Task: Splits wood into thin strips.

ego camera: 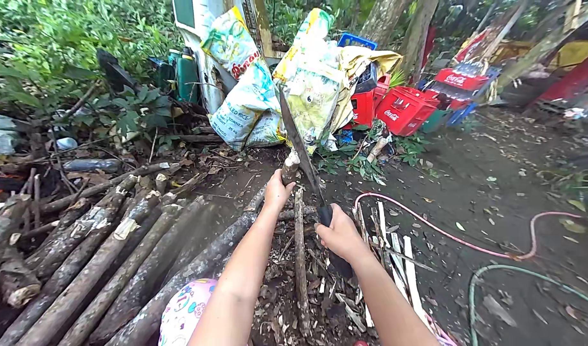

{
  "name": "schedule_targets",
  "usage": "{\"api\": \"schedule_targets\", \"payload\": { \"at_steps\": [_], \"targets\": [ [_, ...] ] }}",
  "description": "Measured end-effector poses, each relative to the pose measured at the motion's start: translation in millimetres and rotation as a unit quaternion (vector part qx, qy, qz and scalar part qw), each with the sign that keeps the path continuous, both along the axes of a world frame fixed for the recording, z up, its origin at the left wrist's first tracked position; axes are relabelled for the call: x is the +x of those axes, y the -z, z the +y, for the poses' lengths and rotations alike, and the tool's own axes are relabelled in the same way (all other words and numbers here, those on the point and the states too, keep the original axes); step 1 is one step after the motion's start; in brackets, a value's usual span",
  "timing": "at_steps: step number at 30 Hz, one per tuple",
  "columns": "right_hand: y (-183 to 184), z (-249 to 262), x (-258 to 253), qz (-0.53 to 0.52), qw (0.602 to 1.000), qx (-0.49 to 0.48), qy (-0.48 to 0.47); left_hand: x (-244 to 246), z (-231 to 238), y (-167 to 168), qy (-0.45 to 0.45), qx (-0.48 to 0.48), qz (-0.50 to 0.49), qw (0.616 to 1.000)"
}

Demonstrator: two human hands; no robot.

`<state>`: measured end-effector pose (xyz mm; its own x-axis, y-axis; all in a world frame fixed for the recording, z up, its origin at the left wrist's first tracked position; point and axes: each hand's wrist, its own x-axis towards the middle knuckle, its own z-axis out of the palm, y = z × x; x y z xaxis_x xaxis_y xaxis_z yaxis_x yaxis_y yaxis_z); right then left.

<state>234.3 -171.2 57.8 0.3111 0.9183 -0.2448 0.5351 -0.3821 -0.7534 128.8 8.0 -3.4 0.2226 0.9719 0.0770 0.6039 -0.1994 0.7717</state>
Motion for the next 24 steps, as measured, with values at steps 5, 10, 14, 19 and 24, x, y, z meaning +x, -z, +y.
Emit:
{"api": "schedule_targets", "payload": {
  "at_steps": [5, 10, 14, 19, 24],
  "targets": [
    [3.1, -8.3, -4.1, 0.266, 0.962, 0.068, 0.009, -5.9, -0.7, 2.7, 0.001, 0.006, -0.006, 1.000],
    [-3.0, -13.5, 1.0, 0.351, 0.934, 0.066, 0.015, -5.2, -0.1, 5.0, 0.004, 0.007, 0.006, 1.000],
    [2.6, -17.2, 0.3, 0.133, 0.985, 0.104, 0.024, 1.7, 0.2, 3.0, 0.001, -0.007, 0.006, 1.000],
    [-6.9, -29.7, -3.3, 0.046, 0.956, 0.286, 0.045, 3.0, 9.6, 6.2, -0.012, 0.002, 0.002, 1.000],
    [-12.0, -15.1, -2.9, 0.001, 0.983, 0.177, 0.041, 2.8, 16.2, 11.4, -0.013, 0.017, -0.017, 1.000]
  ]
}}
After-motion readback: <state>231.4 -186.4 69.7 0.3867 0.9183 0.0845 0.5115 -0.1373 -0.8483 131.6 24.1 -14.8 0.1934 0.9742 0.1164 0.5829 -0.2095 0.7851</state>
